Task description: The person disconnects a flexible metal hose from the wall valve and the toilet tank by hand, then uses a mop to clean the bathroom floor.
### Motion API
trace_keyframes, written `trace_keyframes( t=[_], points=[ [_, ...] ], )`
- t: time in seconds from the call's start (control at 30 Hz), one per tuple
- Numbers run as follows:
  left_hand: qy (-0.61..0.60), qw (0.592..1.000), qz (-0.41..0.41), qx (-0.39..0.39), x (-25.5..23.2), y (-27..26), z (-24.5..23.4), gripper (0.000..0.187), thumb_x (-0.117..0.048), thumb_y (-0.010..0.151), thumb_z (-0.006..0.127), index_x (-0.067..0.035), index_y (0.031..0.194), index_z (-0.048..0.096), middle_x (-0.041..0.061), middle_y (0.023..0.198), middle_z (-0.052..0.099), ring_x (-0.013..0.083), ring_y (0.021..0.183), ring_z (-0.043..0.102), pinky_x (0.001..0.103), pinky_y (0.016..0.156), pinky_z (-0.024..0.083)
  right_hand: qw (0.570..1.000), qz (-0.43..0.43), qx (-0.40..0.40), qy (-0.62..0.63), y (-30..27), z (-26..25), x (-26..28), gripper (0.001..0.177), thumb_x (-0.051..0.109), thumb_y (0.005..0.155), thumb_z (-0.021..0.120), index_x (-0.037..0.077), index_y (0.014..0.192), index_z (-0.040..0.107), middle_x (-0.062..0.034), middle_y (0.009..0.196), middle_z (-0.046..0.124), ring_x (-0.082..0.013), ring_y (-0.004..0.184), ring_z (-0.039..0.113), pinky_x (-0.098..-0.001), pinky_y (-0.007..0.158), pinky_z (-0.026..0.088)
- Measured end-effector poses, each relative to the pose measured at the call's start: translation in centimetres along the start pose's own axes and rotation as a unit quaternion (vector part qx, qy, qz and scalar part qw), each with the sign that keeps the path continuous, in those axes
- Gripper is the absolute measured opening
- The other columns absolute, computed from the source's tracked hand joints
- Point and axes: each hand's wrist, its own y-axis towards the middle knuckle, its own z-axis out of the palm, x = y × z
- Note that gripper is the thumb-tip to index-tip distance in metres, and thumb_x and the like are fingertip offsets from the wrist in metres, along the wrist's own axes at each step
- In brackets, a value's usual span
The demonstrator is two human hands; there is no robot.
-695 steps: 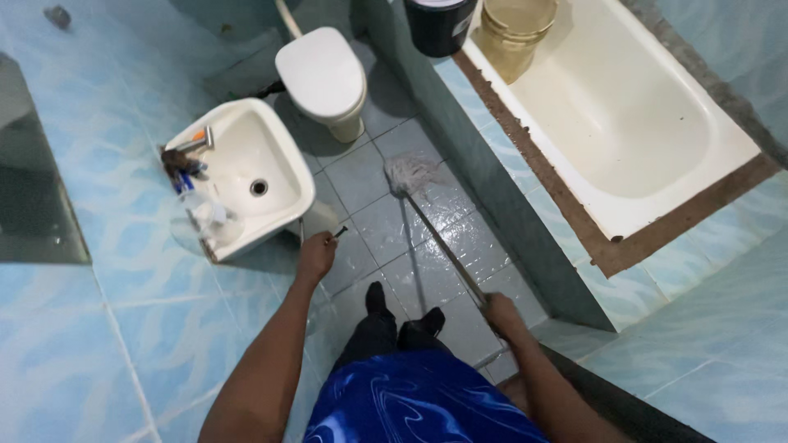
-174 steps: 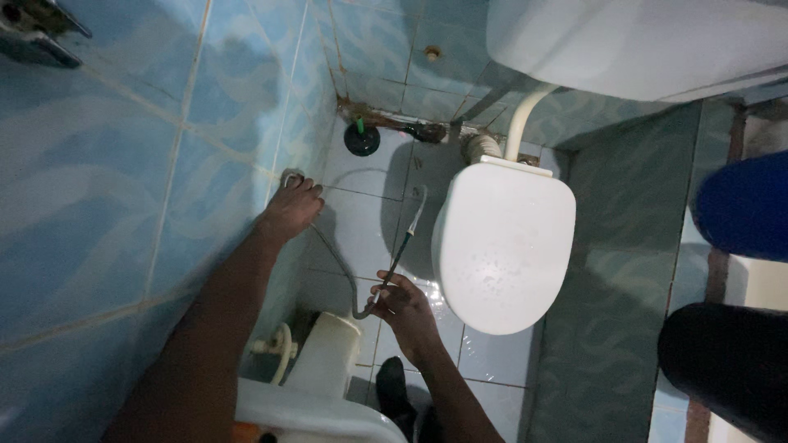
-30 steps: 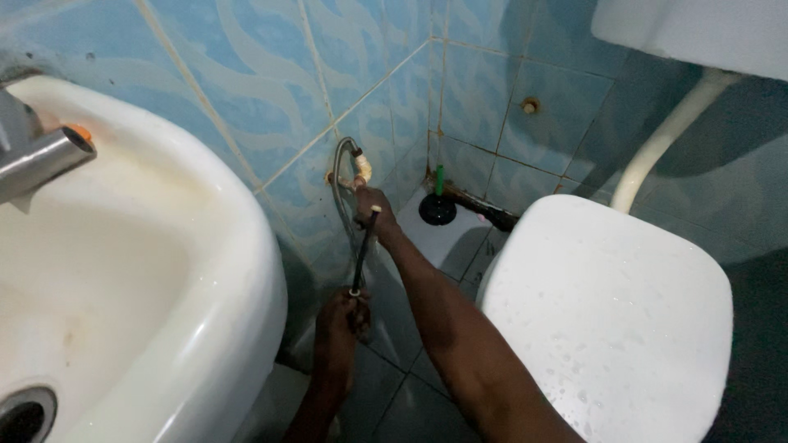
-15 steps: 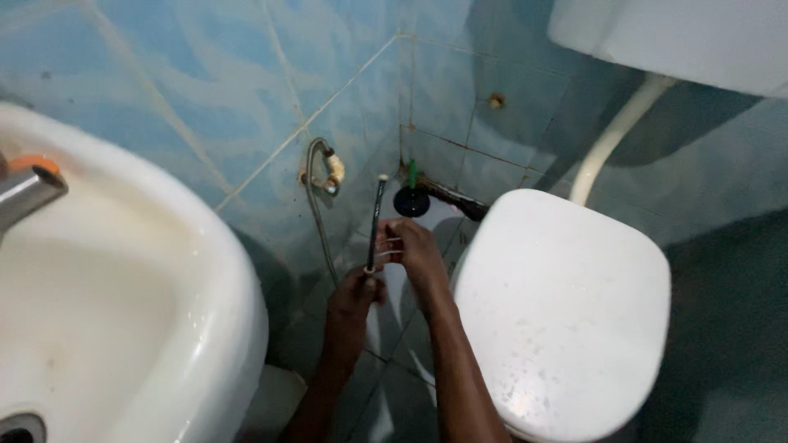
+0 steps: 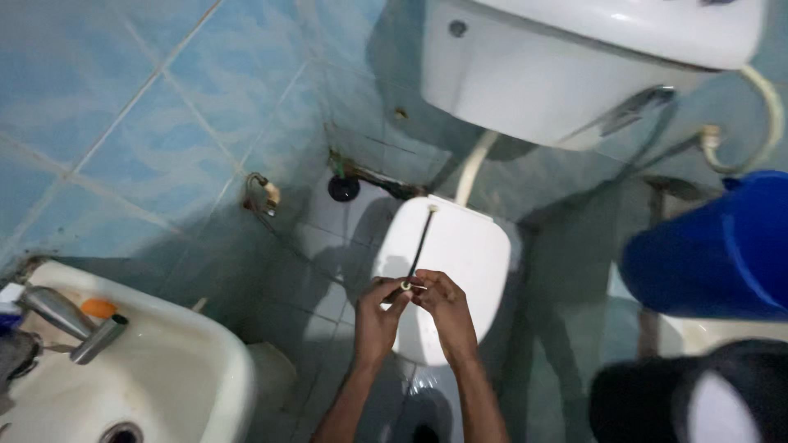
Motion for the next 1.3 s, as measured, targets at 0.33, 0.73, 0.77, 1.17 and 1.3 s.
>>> trace_keyframes(
  t=[0.33, 0.73, 0.77, 1.17, 1.3],
  points=[
    [0.153, 0.986, -0.023, 0.065, -1.6, -1.8, 7.4, 0.012, -0.001, 0.087, 0.075, 0.005, 0.098, 0.077, 0.015, 0.095, 0.068, 0.0214, 0.088, 0.071, 0.034, 0.082, 0.058, 0.995, 0.098, -0.009, -0.028, -5.4, -4.8, -5.0, 0.029, 0.012, 0.109, 0.047, -0.005, 0.125, 0.065, -0.0114, 0.104, 0.065, -0.0165, 0.087, 0.056, -0.0322, 0.076, 0.05],
    [-0.034, 0.999, -0.026, 0.022, -5.4, -5.6, 5.0, 0.045, 0.016, 0.091, 0.05, -0.003, 0.13, 0.062, 0.01, 0.122, 0.07, 0.0201, 0.113, 0.067, 0.032, 0.098, 0.053, 0.998, 0.036, -0.046, 0.02, -8.1, -2.1, 0.0, 0.027, 0.019, 0.102, 0.06, -0.001, 0.117, 0.071, -0.0092, 0.104, 0.074, -0.0168, 0.093, 0.072, -0.0321, 0.084, 0.063],
    [-0.018, 0.996, -0.086, 0.032, -6.2, -5.9, 4.6, 0.043, 0.012, 0.096, 0.051, -0.007, 0.134, 0.06, 0.009, 0.12, 0.068, 0.0211, 0.11, 0.066, 0.033, 0.095, 0.055, 0.998, 0.033, -0.043, 0.019, -8.5, -1.7, 0.8, 0.027, 0.019, 0.102, 0.06, -0.001, 0.117, 0.071, -0.0092, 0.104, 0.074, -0.0168, 0.093, 0.072, -0.0321, 0.084, 0.063],
    [0.049, 0.998, -0.009, 0.041, -11.8, -6.0, 1.5, 0.051, 0.008, 0.09, 0.059, -0.01, 0.138, 0.057, 0.01, 0.137, 0.063, 0.0227, 0.131, 0.058, 0.038, 0.105, 0.045, 0.986, -0.068, -0.092, -0.121, -11.6, 0.7, 13.3, 0.03, 0.026, 0.098, 0.07, 0.001, 0.114, 0.077, -0.0092, 0.103, 0.078, -0.0148, 0.093, 0.07, -0.0297, 0.077, 0.058],
    [0.008, 0.996, 0.062, 0.058, -15.5, -5.8, 1.4, 0.042, -0.001, 0.098, 0.062, -0.005, 0.139, 0.056, 0.013, 0.134, 0.066, 0.0254, 0.129, 0.06, 0.038, 0.103, 0.047, 0.985, -0.139, -0.062, -0.081, -12.7, 1.9, 17.0, 0.026, 0.017, 0.096, 0.07, 0.0, 0.114, 0.076, -0.0095, 0.104, 0.079, -0.0119, 0.092, 0.072, -0.0262, 0.077, 0.056]
  ],
)
